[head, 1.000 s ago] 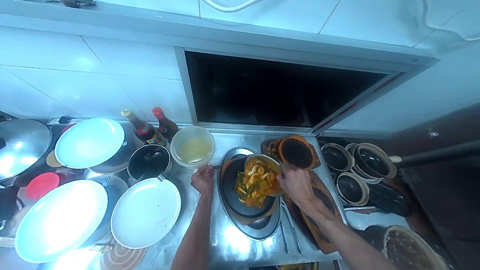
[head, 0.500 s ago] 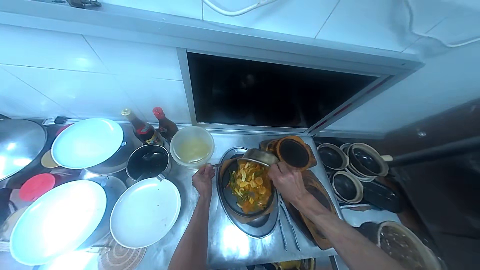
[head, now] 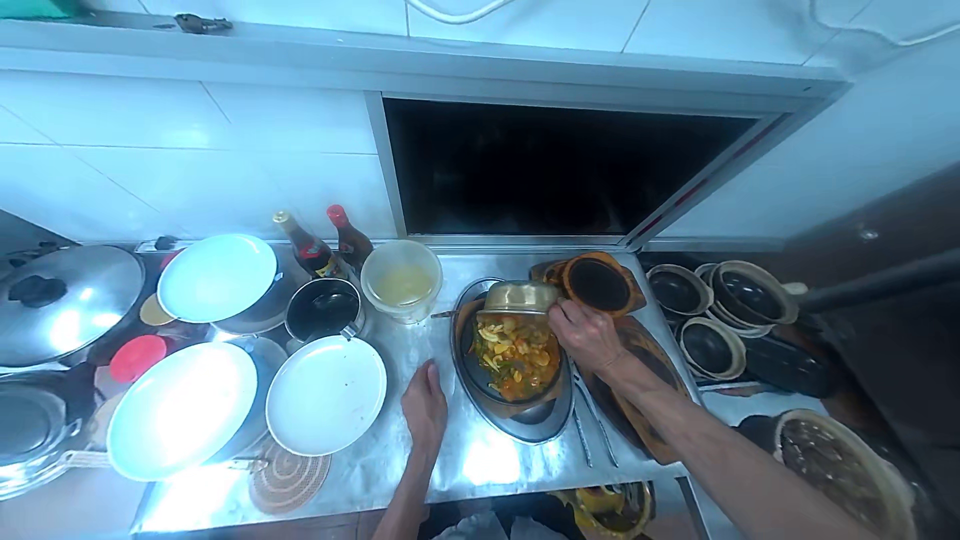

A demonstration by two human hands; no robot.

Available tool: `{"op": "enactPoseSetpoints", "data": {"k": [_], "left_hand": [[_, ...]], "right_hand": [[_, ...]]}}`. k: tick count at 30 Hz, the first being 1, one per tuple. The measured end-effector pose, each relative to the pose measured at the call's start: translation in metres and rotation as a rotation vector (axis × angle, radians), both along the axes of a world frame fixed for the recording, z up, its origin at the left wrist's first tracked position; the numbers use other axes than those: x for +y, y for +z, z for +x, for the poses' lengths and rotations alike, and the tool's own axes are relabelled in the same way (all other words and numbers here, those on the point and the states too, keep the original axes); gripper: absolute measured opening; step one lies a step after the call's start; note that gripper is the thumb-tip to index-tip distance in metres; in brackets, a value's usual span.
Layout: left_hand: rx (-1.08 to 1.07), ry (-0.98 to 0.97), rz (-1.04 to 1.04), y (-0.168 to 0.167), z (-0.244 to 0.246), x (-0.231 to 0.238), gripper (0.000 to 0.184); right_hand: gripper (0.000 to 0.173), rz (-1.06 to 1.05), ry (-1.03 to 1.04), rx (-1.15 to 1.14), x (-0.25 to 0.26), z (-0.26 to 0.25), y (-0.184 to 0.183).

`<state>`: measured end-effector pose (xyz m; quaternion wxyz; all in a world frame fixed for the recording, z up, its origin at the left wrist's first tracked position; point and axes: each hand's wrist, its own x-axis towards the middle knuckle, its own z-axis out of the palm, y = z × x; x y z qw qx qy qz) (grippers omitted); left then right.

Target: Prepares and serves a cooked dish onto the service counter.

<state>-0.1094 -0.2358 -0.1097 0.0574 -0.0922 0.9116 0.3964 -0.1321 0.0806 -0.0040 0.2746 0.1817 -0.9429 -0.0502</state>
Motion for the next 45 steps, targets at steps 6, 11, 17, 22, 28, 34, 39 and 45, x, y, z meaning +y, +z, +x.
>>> {"op": "enactPoseSetpoints", "data": {"k": [6,11,17,22,28,34,39,45], "left_hand": [[-0.103,-0.317,0.090,-0.003,0.085,-0.062,0.049],[-0.152,-0.379,-0.014,-0.001,0.132,-0.115,0.045],[-0.144,-0.413,-0.058,0.021,0.162,-0.144,0.044],[-0.090,-0.431,-0.044,0.027,0.167,-0.147,0.041],[0.058,-0.451,-0.052,0.051,0.163,-0.149,0.039],[0.220,-0.351,-0.041,0.074,0.154,-0.156,0.041],[0.421,-0.310,-0.102,0.119,0.111,-0.163,0.044],[0.694,-0.474,-0.373,0.234,-0.026,-0.143,0.036]], "right_hand": [[0.011,0.000,0.008,0.013,-0.004,0.009,0.006],[0.012,0.067,0.088,-0.021,-0.009,0.025,0.005],[0.010,0.094,0.080,-0.039,-0.013,0.037,0.020],[0.012,0.070,0.024,0.021,-0.015,0.037,0.033],[0.014,0.003,-0.016,0.140,-0.022,0.056,0.035],[0.019,-0.100,-0.186,0.099,-0.017,0.064,0.004],[0.016,-0.410,-0.522,-0.066,-0.017,0.071,0.003],[0.010,-1.253,-0.745,-0.674,-0.081,0.115,0.004]]}}
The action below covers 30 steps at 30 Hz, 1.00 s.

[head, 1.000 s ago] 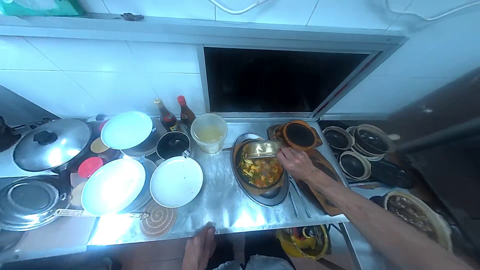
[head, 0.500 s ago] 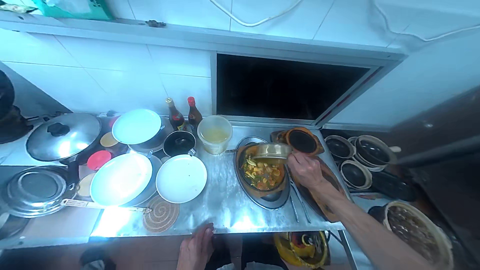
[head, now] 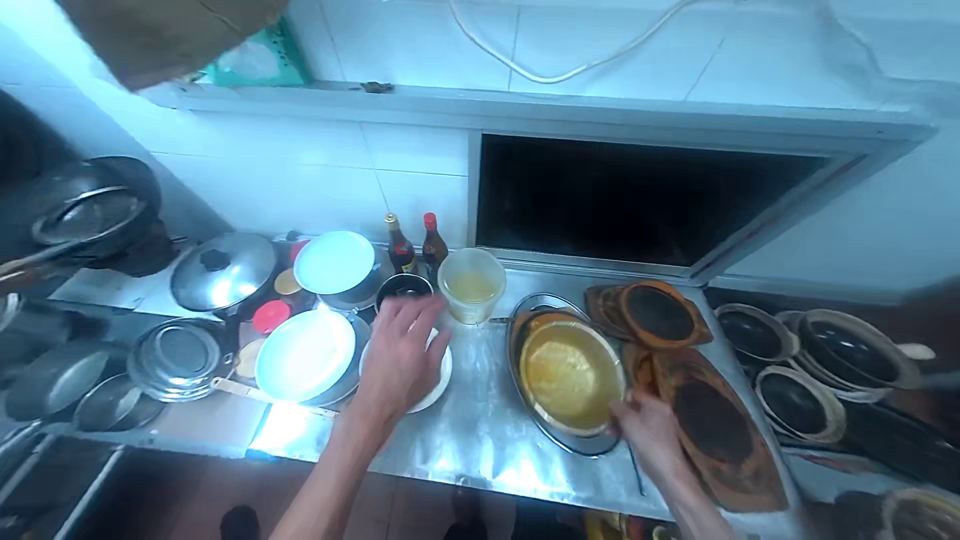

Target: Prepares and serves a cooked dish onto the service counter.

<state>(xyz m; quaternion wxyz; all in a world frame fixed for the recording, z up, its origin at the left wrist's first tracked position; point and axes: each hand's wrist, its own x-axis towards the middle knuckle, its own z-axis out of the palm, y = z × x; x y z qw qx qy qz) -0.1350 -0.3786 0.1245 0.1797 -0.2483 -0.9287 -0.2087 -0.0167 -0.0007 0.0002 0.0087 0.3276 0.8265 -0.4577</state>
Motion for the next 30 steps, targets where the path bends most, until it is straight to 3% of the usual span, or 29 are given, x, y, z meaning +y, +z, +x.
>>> {"op": "enactPoseSetpoints", "data": {"k": [4,8,10,13,14,18,22,25,27,30], "left_hand": [[0.032,-0.068,-0.197,0.056,-0.109,0.054,0.040],[0.046,-0.166,-0.401,0.078,-0.193,0.113,0.043],[0.051,-0.200,-0.462,0.069,-0.225,0.140,0.046],[0.044,-0.135,-0.576,0.050,-0.263,0.150,0.050],[0.055,-0.096,-0.607,0.042,-0.273,0.147,0.050],[0.197,-0.045,-0.724,0.022,-0.295,0.126,0.032],[0.208,0.032,-0.730,0.018,-0.300,0.094,0.029],[0.018,0.280,-0.648,0.023,-0.278,0.088,0.021],[-0.042,0.382,-0.609,0.026,-0.251,0.115,0.012],[-0.179,0.037,-0.451,-0.004,-0.211,0.196,0.023]], "right_hand": [[0.013,-0.046,0.201,-0.180,-0.076,0.028,-0.051],[0.022,-0.133,0.298,-0.249,-0.125,0.040,-0.095],[0.029,-0.204,0.168,-0.204,-0.108,0.055,-0.101],[0.026,-0.059,-0.171,-0.160,-0.048,0.085,-0.111],[0.030,-0.112,-0.282,-0.147,-0.028,0.090,-0.120],[0.038,-0.702,-0.598,0.065,0.008,0.063,-0.132],[0.053,-0.810,-0.583,0.148,0.016,0.055,-0.137],[0.059,-0.875,-0.555,0.179,0.023,0.062,-0.141],[0.066,-0.917,-0.517,0.158,0.028,0.062,-0.140],[0.079,-0.950,-0.502,0.137,0.033,0.064,-0.140]]}}
